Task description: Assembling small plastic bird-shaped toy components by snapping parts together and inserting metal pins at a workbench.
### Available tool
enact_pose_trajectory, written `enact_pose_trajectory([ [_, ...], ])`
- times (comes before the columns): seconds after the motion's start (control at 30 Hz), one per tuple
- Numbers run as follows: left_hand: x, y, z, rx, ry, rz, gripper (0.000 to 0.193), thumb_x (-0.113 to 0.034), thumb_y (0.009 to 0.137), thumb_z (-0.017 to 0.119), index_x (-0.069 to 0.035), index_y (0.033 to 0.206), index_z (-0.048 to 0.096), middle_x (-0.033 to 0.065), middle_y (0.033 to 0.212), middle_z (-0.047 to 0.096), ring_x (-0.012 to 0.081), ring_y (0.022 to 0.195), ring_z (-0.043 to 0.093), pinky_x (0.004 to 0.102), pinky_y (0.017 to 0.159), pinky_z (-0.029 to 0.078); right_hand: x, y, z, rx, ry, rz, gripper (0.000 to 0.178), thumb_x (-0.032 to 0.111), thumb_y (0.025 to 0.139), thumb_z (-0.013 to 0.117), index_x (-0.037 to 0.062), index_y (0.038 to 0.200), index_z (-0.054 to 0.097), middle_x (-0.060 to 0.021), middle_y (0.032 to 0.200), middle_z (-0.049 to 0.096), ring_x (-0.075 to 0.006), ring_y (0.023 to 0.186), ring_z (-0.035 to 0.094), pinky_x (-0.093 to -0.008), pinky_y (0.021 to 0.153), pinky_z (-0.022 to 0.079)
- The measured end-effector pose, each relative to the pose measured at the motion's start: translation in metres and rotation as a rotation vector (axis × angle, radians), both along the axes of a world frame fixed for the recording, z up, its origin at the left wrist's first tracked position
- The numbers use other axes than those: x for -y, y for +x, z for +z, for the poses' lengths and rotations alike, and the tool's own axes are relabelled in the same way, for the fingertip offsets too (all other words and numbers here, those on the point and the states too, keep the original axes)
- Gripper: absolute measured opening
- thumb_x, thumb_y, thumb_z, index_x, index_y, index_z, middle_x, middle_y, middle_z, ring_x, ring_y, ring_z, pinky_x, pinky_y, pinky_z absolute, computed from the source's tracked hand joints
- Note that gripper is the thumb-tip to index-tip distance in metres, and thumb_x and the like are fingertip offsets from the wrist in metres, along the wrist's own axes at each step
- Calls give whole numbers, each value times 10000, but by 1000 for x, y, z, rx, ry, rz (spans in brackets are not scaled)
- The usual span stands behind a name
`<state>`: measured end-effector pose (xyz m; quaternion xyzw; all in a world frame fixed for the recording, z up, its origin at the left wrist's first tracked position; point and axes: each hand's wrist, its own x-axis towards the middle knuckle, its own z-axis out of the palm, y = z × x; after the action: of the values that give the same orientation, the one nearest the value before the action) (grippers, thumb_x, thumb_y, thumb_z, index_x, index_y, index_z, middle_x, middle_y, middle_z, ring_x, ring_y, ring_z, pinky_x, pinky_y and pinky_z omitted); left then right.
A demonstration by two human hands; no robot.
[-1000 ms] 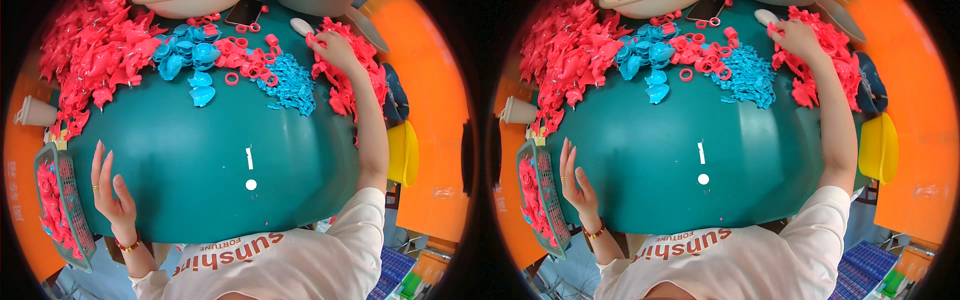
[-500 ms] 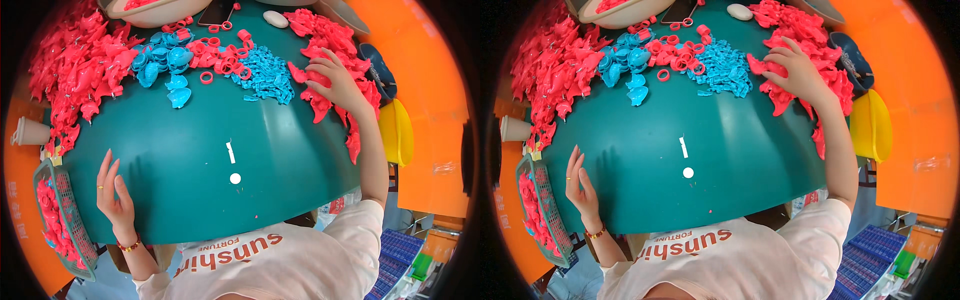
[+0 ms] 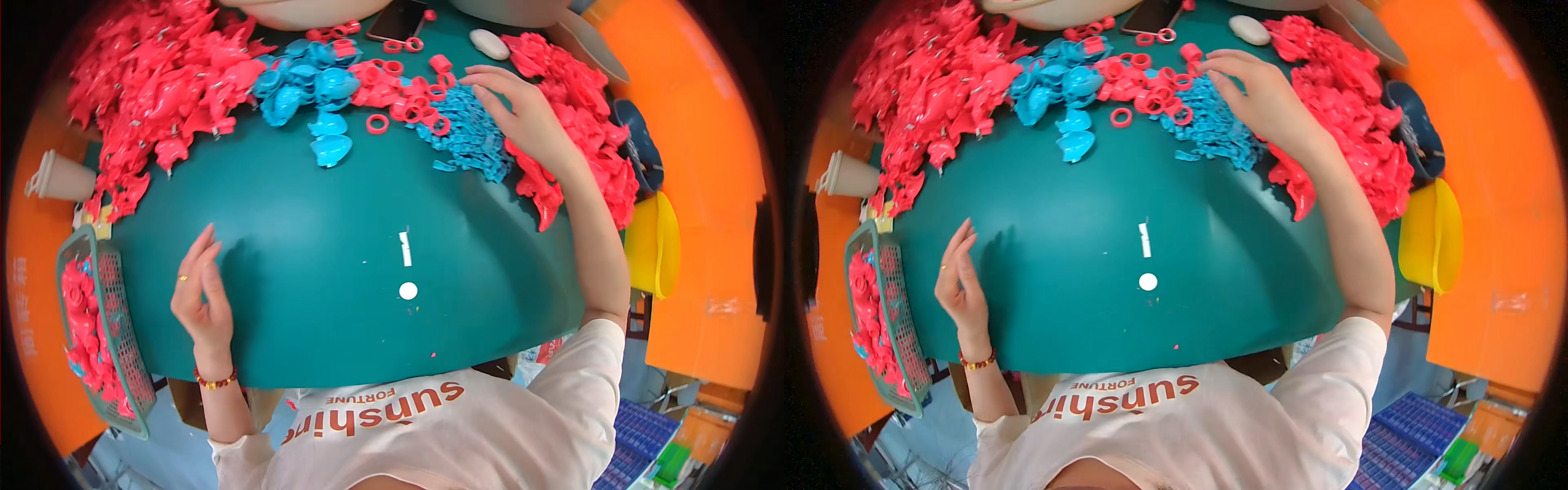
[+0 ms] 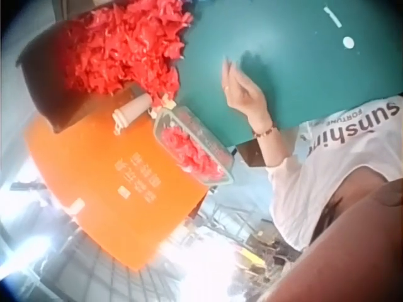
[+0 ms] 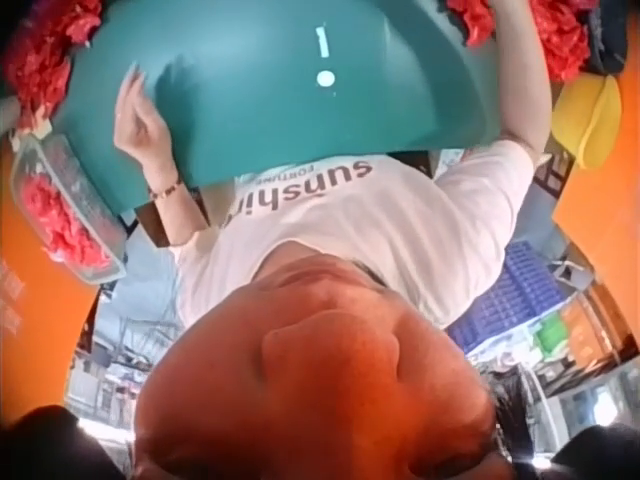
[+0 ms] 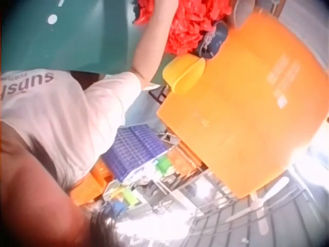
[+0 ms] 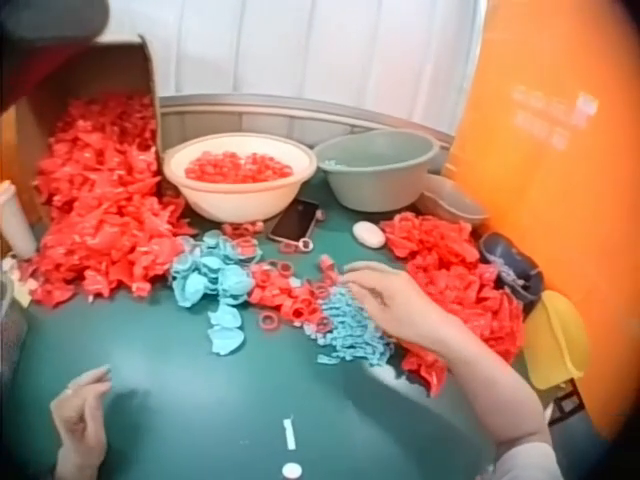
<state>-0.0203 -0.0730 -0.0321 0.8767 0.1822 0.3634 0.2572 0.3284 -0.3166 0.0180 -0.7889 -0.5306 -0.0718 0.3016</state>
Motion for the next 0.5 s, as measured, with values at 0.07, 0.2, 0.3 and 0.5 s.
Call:
enact_pose_trajectory([
  [0.07,6,2,6,-70,2,-48,216,-70,922,458,36,953,643,181,1100,623,274,999,607,341,859,467,-28,8,-13,-19,36,56,197,104,905,522,12,1063,596,-115,1137,588,-238,1050,560,-310,910,427],
  [0.2,13,12,15,-122,81,-229,156,-55,842,580,1,976,636,167,1155,594,320,1023,585,378,873,465,-94,6,-20,-4,125,143,216,120,909,521,30,1097,578,-122,1153,576,-250,1062,555,-311,921,420],
  [0.3,10,30,29,-187,264,-351,226,-75,807,634,-17,1024,611,160,1227,541,352,1059,554,404,883,462,-144,12,-32,106,166,113,278,211,900,546,46,1122,574,-128,1179,565,-280,1095,536,-341,936,414],
  [0.5,-27,71,3,-136,176,-307,322,-65,814,607,-29,1127,543,160,1294,469,365,1130,491,414,922,434,-234,12,-33,157,82,46,300,198,881,497,61,1131,592,-185,1058,608,-362,1032,549,-395,883,450],
])
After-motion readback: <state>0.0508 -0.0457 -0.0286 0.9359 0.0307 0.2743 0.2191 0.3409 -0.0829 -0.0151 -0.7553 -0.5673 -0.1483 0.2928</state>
